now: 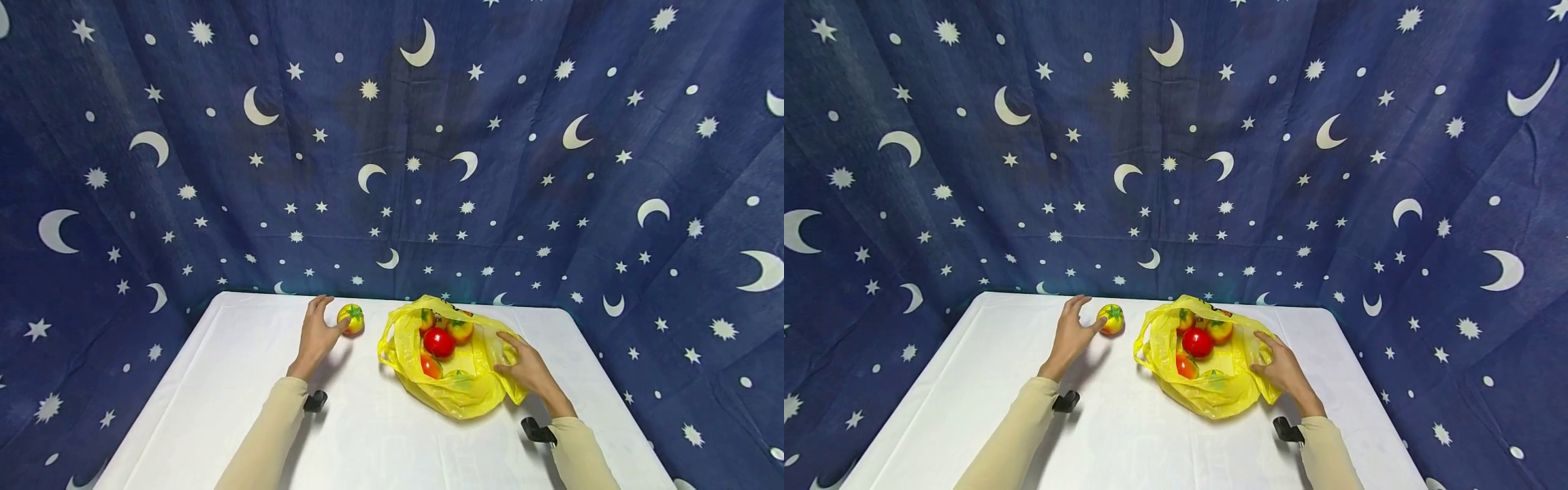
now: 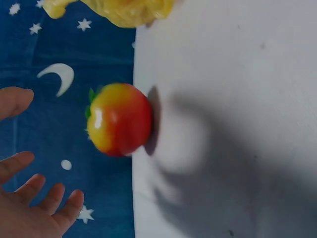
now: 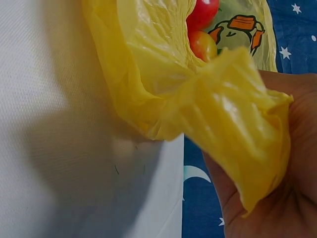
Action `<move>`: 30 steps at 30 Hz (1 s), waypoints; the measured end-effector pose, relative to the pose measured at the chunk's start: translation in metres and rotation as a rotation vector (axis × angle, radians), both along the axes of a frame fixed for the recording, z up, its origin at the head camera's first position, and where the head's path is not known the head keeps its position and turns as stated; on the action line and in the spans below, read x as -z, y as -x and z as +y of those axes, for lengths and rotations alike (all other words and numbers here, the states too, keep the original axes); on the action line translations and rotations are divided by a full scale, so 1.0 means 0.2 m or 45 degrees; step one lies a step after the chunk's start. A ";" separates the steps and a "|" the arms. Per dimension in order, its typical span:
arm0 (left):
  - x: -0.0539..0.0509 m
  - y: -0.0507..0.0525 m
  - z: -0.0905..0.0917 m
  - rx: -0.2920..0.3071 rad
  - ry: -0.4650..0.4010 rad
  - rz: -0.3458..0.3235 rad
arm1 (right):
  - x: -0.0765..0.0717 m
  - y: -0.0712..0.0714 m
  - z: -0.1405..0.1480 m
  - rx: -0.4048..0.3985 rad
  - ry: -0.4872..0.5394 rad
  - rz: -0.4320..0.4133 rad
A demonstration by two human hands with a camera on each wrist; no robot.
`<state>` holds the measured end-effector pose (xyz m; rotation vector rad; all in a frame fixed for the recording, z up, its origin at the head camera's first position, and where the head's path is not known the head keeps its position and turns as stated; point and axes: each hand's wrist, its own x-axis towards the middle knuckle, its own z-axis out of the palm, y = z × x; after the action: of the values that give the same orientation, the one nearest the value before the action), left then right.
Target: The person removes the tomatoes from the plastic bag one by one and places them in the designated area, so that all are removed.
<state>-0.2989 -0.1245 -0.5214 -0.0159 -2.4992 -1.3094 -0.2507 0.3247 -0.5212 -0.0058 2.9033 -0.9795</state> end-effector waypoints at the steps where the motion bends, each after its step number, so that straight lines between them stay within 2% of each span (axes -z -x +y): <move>1: -0.01 -0.01 0.01 0.001 -0.002 0.007 | 0.00 0.00 0.00 -0.001 0.001 0.002; 11: -0.15 -0.11 0.10 0.078 -0.086 0.141 | 0.00 0.00 0.00 -0.005 0.003 0.001; 20: -0.26 -0.18 0.22 0.187 -0.039 0.304 | 0.00 0.01 0.00 -0.004 0.009 0.002; 24: -0.27 -0.21 0.29 0.259 -0.013 0.364 | -0.01 0.01 0.00 -0.010 0.002 0.006; 30: -0.27 -0.25 0.38 0.373 0.004 0.357 | -0.01 0.01 0.00 -0.005 0.000 -0.001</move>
<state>-0.2496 -0.0485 -0.4677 -0.5466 -2.3181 -1.3058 -0.2517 0.3252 -0.5197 -0.0112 2.9010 -0.9792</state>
